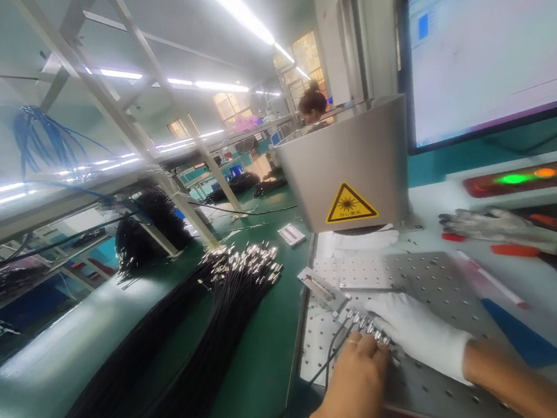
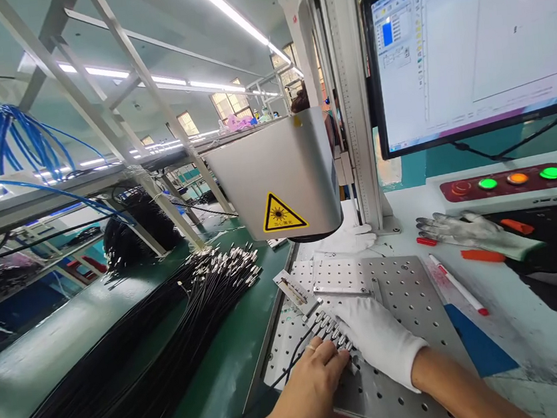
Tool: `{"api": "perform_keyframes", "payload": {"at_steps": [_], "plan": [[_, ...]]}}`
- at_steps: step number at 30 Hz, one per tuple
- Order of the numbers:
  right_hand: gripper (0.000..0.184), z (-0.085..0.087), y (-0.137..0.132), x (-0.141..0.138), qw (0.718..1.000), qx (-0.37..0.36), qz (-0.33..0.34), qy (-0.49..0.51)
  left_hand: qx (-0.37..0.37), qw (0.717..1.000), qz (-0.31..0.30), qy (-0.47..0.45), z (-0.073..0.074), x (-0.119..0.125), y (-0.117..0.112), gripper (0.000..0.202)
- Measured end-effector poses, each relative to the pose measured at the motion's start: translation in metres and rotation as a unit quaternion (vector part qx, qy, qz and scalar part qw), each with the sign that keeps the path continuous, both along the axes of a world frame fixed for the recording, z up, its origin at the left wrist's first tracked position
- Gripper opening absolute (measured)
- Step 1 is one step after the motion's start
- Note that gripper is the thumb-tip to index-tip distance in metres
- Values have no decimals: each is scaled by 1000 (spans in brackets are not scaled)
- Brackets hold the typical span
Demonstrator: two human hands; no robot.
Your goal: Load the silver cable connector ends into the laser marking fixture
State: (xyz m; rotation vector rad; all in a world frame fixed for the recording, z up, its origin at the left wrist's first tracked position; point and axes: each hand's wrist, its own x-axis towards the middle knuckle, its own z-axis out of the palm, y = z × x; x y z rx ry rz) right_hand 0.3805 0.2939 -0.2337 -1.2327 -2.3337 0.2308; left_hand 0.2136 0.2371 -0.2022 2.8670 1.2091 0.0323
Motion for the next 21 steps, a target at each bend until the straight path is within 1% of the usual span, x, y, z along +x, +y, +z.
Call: {"api": "perform_keyframes", "payload": {"at_steps": [2,4,7,9,10,12,13,15,18,19,21], "plan": [[36,6,-2,-1,1000,13,-1,9,-15,1000,10,-2,2,-1,0,24],[35,9,-3,-2,1000,7,-10,12,-17,1000,25,-2,3,0,-1,25],[34,3,-1,-2,1000,-18,-7,18,-18,999,35,-8,-1,3,-3,25],[34,-4,1,-1,999,-24,8,30,-40,998,46,-29,-4,4,-1,21],[34,-6,2,-2,999,-25,15,38,-59,995,62,-56,-4,4,1,20],[33,-6,3,-2,998,-26,22,57,-91,981,110,-131,-1,1,9,22],[32,-5,3,-3,997,-28,22,64,-94,971,142,-169,3,-3,14,24],[31,-1,1,-4,997,-35,12,70,-70,949,221,-214,15,-13,28,30],[32,1,-2,-4,996,-63,5,59,-4,919,336,-206,31,-31,54,38],[32,-1,-2,-4,996,-65,5,57,10,911,363,-197,35,-36,64,40],[33,-6,0,-4,997,-58,6,53,18,903,391,-177,37,-45,83,42]]}}
